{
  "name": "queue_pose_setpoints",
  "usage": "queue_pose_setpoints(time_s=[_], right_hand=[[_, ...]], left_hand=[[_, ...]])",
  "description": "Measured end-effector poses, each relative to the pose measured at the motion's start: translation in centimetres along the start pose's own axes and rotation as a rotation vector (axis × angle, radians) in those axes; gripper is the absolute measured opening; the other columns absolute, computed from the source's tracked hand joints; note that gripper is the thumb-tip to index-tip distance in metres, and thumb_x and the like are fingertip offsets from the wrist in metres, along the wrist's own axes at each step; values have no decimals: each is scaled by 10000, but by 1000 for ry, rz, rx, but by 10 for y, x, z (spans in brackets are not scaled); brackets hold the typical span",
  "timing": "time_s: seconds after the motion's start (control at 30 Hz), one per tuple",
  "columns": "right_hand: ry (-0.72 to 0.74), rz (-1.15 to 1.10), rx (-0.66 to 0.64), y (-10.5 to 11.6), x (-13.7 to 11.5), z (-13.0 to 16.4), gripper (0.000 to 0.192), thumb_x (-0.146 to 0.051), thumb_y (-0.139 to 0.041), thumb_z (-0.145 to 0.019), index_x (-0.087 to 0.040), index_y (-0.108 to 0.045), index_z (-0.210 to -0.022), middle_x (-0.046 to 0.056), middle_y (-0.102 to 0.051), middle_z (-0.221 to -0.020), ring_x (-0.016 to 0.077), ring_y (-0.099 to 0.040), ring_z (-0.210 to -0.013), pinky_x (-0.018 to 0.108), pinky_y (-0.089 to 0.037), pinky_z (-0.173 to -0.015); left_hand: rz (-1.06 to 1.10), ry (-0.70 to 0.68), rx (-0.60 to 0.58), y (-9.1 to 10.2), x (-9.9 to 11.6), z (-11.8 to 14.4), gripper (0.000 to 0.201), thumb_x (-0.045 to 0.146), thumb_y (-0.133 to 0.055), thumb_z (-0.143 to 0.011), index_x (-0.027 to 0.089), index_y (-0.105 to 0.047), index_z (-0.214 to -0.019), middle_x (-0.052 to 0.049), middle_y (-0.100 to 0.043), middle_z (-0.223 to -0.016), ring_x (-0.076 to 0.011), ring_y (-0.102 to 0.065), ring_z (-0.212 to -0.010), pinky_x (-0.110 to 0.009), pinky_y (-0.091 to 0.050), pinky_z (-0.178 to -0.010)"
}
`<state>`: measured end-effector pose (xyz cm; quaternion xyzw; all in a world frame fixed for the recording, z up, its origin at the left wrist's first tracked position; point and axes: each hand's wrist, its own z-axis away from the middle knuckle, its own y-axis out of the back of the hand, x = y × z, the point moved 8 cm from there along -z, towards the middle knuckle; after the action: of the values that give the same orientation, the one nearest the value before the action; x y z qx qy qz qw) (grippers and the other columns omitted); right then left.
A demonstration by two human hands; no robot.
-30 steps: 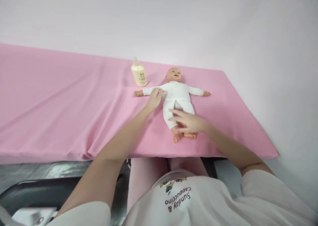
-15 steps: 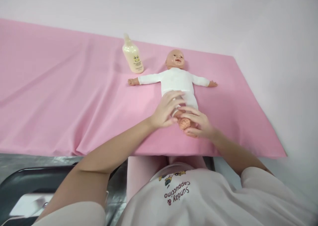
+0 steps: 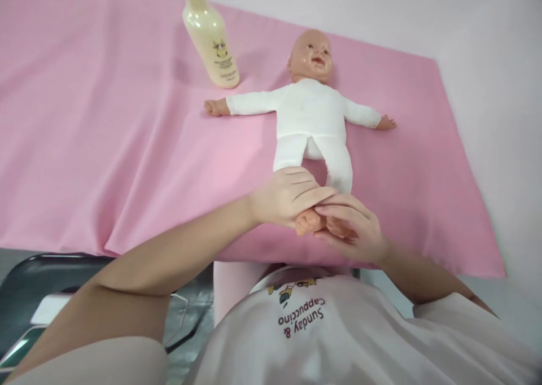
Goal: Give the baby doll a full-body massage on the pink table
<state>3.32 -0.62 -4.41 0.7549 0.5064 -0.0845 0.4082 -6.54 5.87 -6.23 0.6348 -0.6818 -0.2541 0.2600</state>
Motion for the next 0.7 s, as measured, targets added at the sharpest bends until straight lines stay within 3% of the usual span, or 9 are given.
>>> queue_pose_setpoints(time_s=[0.13, 0.23, 0.33, 0.5, 0.6, 0.7], right_hand=[[-12, -10, -43, 2, 2, 0, 180, -163, -649, -959, -236, -647, -1124, 21, -718, -861, 159, -709, -775, 276, -619, -673], [25, -47, -105, 0, 0, 2, 127, -164, -590, -983, -238, -641, -1073, 9, -689, -769, 153, -671, -663, 278, -583, -584], [148, -118, -206, -7, -13, 7, 120, -194, -550, -1000, -226, -638, -1075, 16, -693, -779, 157, -674, -661, 294, -591, -596], [229, -283, -417, -23, -47, 12, 183, -133, -508, -1000, -200, -649, -1094, 33, -719, -866, 156, -697, -752, 287, -610, -690], [86, -439, -615, -50, -60, 20, 229, -150, -453, -1042, -194, -662, -1123, 58, -741, -1000, 156, -717, -916, 274, -614, -816], [-213, -479, -882, -102, -46, 55, 258, -161, -446, -1049, -185, -672, -1170, 76, -744, -1134, 171, -709, -1041, 295, -597, -906]], left_hand=[[103, 5, -168, -19, -2, 3, 480, 619, -439, -993, 215, -672, -880, -45, -684, -745, -190, -634, -692, -358, -501, -680], [163, -3, -185, -25, -3, 3, 497, 654, -453, -970, 227, -657, -815, -50, -665, -732, -192, -602, -668, -378, -472, -678], [148, -16, -197, -28, -3, 0, 514, 644, -421, -982, 228, -634, -768, -51, -658, -718, -196, -575, -647, -391, -459, -671], [283, 135, -306, -39, -15, -3, 533, 689, -446, -950, 235, -650, -756, -38, -650, -699, -211, -638, -722, -388, -488, -729], [323, 174, -259, -40, -20, -3, 571, 733, -444, -935, 237, -671, -766, -36, -662, -718, -217, -661, -749, -402, -504, -755], [348, 207, -175, -39, -24, -1, 613, 778, -428, -921, 243, -673, -746, -26, -657, -701, -218, -668, -735, -414, -512, -750]])
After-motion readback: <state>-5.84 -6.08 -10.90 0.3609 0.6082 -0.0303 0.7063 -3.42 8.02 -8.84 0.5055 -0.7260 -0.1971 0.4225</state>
